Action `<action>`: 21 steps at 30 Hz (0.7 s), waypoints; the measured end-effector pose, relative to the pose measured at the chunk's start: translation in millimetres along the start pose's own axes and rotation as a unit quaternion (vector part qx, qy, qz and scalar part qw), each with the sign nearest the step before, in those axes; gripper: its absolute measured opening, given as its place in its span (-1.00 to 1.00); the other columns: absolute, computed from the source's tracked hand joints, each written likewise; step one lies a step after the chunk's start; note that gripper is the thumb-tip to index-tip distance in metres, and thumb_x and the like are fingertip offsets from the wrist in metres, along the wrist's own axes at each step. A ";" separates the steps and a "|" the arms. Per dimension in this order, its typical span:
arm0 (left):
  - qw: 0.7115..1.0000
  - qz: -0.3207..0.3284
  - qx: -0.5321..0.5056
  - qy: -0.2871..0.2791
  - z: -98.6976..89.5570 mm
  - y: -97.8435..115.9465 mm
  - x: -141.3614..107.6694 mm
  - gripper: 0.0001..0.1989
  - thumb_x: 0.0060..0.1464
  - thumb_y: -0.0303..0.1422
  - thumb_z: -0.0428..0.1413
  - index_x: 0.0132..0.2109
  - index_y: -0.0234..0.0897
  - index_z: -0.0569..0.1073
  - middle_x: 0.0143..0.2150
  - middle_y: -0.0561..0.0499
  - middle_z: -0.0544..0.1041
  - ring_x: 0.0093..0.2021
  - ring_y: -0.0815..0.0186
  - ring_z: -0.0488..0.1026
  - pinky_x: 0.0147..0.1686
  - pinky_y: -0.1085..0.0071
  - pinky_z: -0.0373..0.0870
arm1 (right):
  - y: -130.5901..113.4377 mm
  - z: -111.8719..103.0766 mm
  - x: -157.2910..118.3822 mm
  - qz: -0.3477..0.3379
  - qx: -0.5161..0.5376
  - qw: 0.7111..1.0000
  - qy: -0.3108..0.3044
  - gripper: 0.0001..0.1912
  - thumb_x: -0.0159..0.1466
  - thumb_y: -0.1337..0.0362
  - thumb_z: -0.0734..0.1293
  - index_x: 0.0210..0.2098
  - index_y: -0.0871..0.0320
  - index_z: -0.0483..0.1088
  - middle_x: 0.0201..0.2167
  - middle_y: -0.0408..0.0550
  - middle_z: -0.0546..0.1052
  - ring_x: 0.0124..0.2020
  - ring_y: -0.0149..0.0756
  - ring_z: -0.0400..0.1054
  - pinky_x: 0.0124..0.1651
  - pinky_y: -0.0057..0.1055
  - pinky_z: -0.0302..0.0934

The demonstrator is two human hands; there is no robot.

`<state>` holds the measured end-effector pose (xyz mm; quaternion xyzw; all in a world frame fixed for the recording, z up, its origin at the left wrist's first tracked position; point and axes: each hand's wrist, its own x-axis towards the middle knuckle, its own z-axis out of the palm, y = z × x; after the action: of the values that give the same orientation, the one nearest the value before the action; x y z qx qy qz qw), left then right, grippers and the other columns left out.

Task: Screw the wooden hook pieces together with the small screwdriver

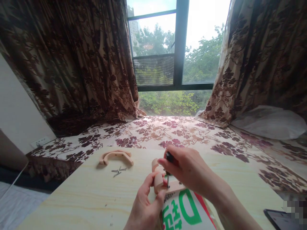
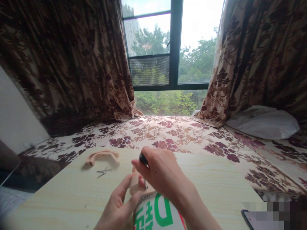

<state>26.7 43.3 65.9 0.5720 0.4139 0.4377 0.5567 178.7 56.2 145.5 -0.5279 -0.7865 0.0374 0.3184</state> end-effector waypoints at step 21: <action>0.999 0.026 0.015 -0.030 -4.2 1.4 1.1 -0.75 0.10 -0.16 0.12 -0.19 -0.24 0.36 -0.26 0.02 0.46 -0.27 0.29 0.37 -0.30 0.46 0.33 | -2.3 -0.9 -2.3 -0.018 0.006 1.000 0.000 -0.79 0.32 0.16 0.20 -0.40 0.12 0.27 -0.57 -0.21 0.39 -0.56 -0.44 0.17 -0.47 -0.46 -0.05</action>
<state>23.0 45.4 67.3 0.6040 0.3883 0.4282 0.5486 177.8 52.9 146.0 -0.5121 -0.7954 0.0364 0.3223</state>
